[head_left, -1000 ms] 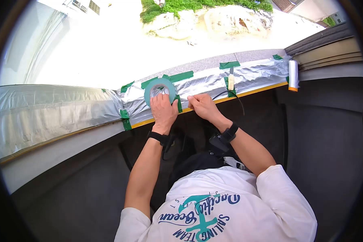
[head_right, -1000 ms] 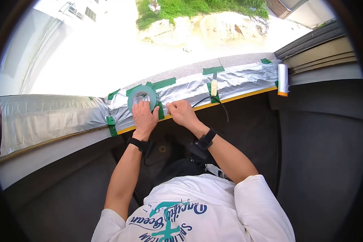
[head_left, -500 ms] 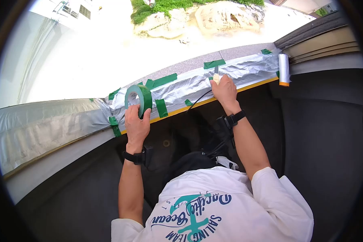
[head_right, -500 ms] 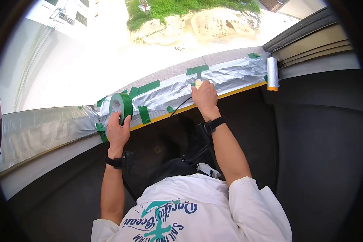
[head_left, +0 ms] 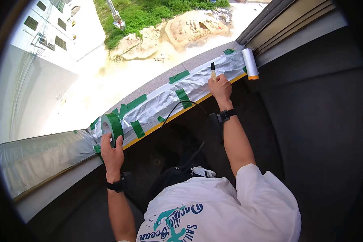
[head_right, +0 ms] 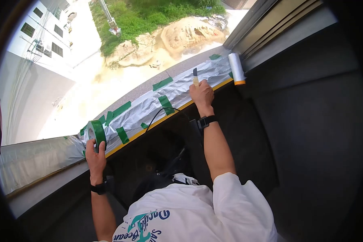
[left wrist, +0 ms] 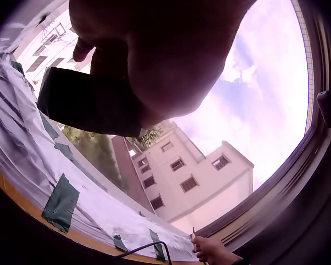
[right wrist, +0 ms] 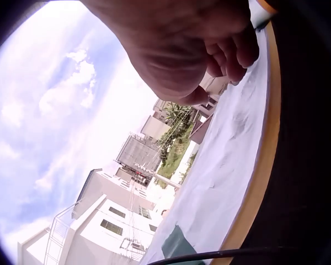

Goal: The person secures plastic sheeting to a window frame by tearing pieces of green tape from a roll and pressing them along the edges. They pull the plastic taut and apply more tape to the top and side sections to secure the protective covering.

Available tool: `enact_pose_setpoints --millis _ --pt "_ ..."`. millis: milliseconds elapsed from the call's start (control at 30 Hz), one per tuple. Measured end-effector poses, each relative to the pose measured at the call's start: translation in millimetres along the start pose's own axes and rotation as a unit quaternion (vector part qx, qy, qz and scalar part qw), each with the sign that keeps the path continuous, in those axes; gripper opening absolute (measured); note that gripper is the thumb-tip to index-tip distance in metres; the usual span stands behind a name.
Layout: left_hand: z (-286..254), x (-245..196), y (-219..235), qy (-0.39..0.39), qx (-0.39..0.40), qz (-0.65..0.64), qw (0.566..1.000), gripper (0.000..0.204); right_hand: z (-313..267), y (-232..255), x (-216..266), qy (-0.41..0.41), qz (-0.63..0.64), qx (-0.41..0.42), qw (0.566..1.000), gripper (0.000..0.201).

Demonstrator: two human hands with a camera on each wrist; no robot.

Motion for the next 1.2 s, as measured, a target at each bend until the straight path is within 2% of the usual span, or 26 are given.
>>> enact_pose_setpoints --millis 167,267,300,367,400,467,500,567,600,667,700,767,800,867,1000,1033,1100,1133,1200 --pt "-3.0 1.9 0.5 0.019 0.017 -0.002 1.0 0.02 45.0 15.3 -36.0 -0.015 -0.115 0.0 0.993 0.036" --pt "-5.1 6.0 -5.4 0.032 0.026 -0.024 0.999 0.02 51.5 17.5 -53.2 -0.025 -0.133 0.027 0.99 0.043" --pt "-5.9 5.6 -6.3 0.03 0.032 -0.024 0.999 0.024 47.3 22.1 -49.3 0.0 -0.142 0.013 0.99 0.046" --pt "-8.1 2.7 -5.0 0.034 0.034 -0.031 0.998 0.026 31.2 31.6 -27.1 0.056 -0.136 -0.002 0.989 0.051" --pt "-9.4 1.5 -3.1 0.034 0.036 -0.042 0.998 0.028 14.3 37.0 2.0 0.087 -0.12 0.01 0.989 0.048" --pt "-8.9 -13.5 7.4 0.001 0.037 -0.033 0.999 0.03 -14.3 32.5 41.3 0.129 -0.059 0.097 0.985 0.044" --pt "-9.2 -15.2 10.3 -0.002 0.041 -0.034 0.999 0.03 -31.1 36.6 60.8 0.131 -0.053 0.11 0.984 0.044" --pt "-11.4 -18.3 14.0 0.0 0.043 -0.036 0.998 0.03 -68.4 33.8 107.9 0.149 0.029 0.241 0.958 0.042" --pt "-12.3 -22.4 16.0 -0.011 0.055 -0.044 0.997 0.03 -81.8 40.1 125.4 0.152 0.03 0.246 0.957 0.042" --pt "-13.6 -26.5 18.3 -0.021 0.062 -0.056 0.996 0.03 -108.6 48.2 153.4 0.156 0.042 0.312 0.936 0.042" --pt "-16.1 -31.1 19.8 -0.048 0.057 -0.051 0.996 0.03 -116.7 59.8 161.6 0.159 0.039 0.312 0.936 0.042" --pt "-19.8 -37.1 22.6 -0.071 0.054 -0.067 0.994 0.031 -142.6 68.6 174.1 0.164 0.012 0.401 0.901 0.034" --pt "-22.1 -37.2 23.8 -0.071 0.053 -0.071 0.994 0.031 -149.7 80.2 179.3 0.164 0.008 0.4 0.902 0.034" --pt "-23.3 -36.4 25.1 -0.072 0.056 -0.103 0.99 0.03 -162.1 97.3 172.3 0.103 -0.04 0.441 0.891 0.043" --pt "-30.1 -28.1 30.7 -0.058 0.06 -0.156 0.984 0.029 -185.5 141.1 142.9 0.054 -0.092 0.398 0.911 0.041" --pt "-31.3 -27.6 32.6 -0.039 0.087 -0.181 0.979 0.029 -193.5 150.2 138.5 0.051 -0.092 0.397 0.912 0.041" --pt "-35.9 -27.9 32.4 -0.024 0.116 -0.206 0.971 0.03 -212.8 158.7 127.4 0.013 -0.155 0.439 0.885 0.037" --pt "-38.5 -31.1 34.0 -0.038 0.114 -0.219 0.968 0.03 -220.5 155.0 131.1 0.01 -0.152 0.437 0.886 0.037" --pt "-41.5 -35.1 36.1 -0.062 0.112 -0.23 0.965 0.03 -238.6 132.7 165.9 0.051 -0.01 0.437 0.898 0.033"
Point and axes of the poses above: each hand's wrist, its own z-axis towards the middle knuckle, its own y-axis out of the back of the hand, x = y × z, the point moved 8 cm from there along z, towards the middle knuckle, and after that the axes turned 13 degrees about z, right-handed, at the moved point
